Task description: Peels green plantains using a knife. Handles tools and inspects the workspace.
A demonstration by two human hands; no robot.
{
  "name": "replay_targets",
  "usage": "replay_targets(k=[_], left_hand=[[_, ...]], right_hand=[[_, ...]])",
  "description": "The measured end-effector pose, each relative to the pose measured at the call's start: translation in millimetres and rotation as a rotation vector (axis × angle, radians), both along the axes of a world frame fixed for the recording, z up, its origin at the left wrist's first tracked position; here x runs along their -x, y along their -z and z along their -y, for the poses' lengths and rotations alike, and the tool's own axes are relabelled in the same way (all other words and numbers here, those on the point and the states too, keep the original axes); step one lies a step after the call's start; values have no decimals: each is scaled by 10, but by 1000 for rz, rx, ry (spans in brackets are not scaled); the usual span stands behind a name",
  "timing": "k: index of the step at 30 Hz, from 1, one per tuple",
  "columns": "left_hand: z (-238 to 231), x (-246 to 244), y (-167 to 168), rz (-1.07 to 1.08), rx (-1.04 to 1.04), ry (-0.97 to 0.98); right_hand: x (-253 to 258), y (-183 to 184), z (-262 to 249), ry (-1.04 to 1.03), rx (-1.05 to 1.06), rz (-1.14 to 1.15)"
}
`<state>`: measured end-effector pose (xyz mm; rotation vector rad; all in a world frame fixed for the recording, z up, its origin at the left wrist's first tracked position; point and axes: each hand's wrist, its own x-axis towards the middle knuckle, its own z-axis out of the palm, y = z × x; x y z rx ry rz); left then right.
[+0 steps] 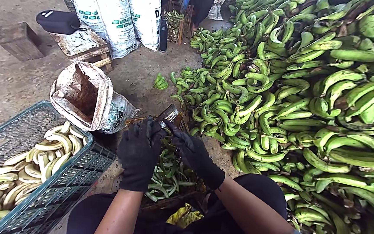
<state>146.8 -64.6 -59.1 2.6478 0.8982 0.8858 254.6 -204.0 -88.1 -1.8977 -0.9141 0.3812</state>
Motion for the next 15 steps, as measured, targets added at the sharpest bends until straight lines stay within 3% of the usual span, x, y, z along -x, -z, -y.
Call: replay_targets(k=[10,15], left_hand=[[-10,-4,11,-4,23,-10],[-8,-8,-14,-21,79,5]], right_hand=[[-59,-1,-11,7,-8,-89],[-12,5,-16,-25,-15,-29]])
